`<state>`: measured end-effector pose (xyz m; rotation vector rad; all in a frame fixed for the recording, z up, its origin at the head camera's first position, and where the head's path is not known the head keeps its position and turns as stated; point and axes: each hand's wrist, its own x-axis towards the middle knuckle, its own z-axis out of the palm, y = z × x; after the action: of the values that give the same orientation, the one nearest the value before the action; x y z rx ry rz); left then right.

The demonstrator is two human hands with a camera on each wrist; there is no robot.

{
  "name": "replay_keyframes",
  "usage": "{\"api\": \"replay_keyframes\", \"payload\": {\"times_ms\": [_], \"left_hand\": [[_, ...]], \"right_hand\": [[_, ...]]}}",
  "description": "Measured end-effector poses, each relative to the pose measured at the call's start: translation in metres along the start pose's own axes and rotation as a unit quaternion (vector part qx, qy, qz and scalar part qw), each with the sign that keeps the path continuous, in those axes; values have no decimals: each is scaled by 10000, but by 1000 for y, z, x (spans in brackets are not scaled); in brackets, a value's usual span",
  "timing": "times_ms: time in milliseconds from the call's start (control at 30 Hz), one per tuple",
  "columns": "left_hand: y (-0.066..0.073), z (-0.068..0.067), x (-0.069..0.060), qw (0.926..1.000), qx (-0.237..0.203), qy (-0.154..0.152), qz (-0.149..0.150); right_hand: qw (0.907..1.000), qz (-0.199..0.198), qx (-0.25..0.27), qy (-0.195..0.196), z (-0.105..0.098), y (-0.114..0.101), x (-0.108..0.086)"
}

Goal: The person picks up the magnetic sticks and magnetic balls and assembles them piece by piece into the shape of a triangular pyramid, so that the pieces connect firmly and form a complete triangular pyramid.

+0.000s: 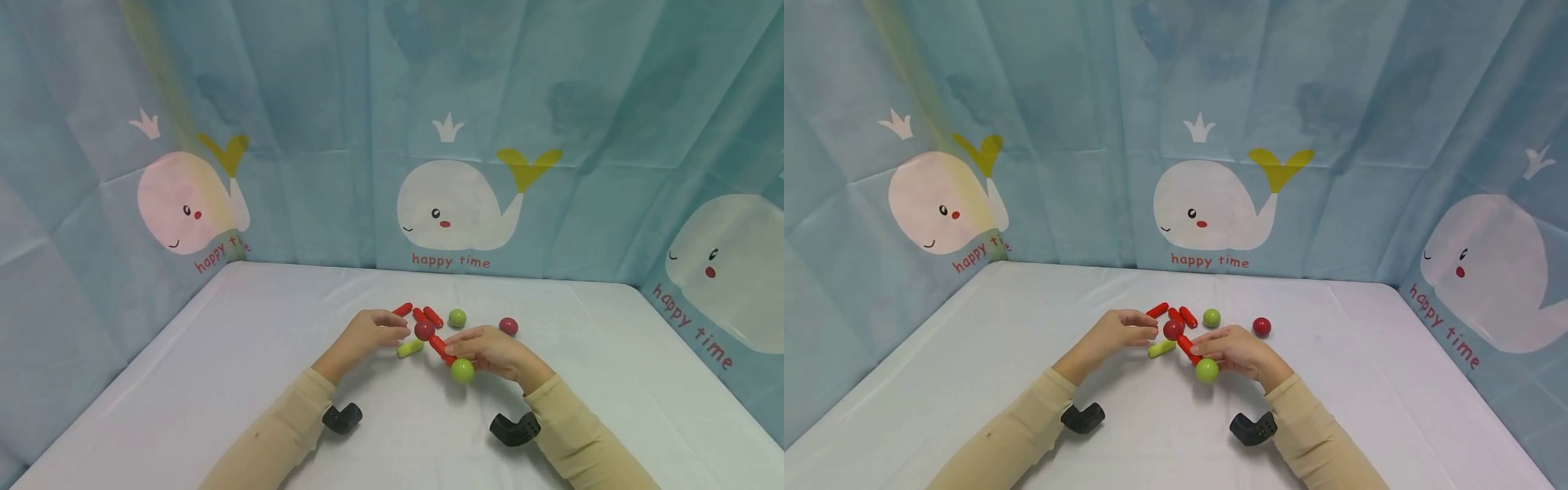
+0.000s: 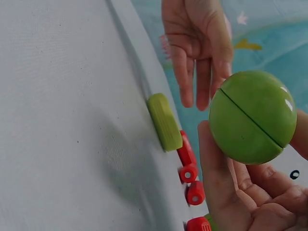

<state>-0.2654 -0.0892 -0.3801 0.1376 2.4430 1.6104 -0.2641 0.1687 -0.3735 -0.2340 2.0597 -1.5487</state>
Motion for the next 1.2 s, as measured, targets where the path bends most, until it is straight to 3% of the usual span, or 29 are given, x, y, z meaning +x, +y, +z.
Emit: {"api": "replay_keyframes", "payload": {"times_ms": [233, 400, 733, 933, 1200], "left_hand": [[-3, 3, 9, 9975, 622, 57, -316], [-4, 8, 13, 9949, 817, 46, -585], [-1, 13, 17, 9880, 1368, 56, -710], [0, 13, 11, 9831, 1647, -52, -799], [-2, 3, -7, 9771, 1870, -130, -1006]], "right_hand": [[9997, 31, 145, 212, -3, 0, 0], [9994, 41, 237, 267, -3, 0, 0], [9995, 38, 231, 232, -3, 0, 1], [9997, 7, 176, 190, -2, 3, 1], [9997, -1, 182, 161, -3, 4, 3]]}}
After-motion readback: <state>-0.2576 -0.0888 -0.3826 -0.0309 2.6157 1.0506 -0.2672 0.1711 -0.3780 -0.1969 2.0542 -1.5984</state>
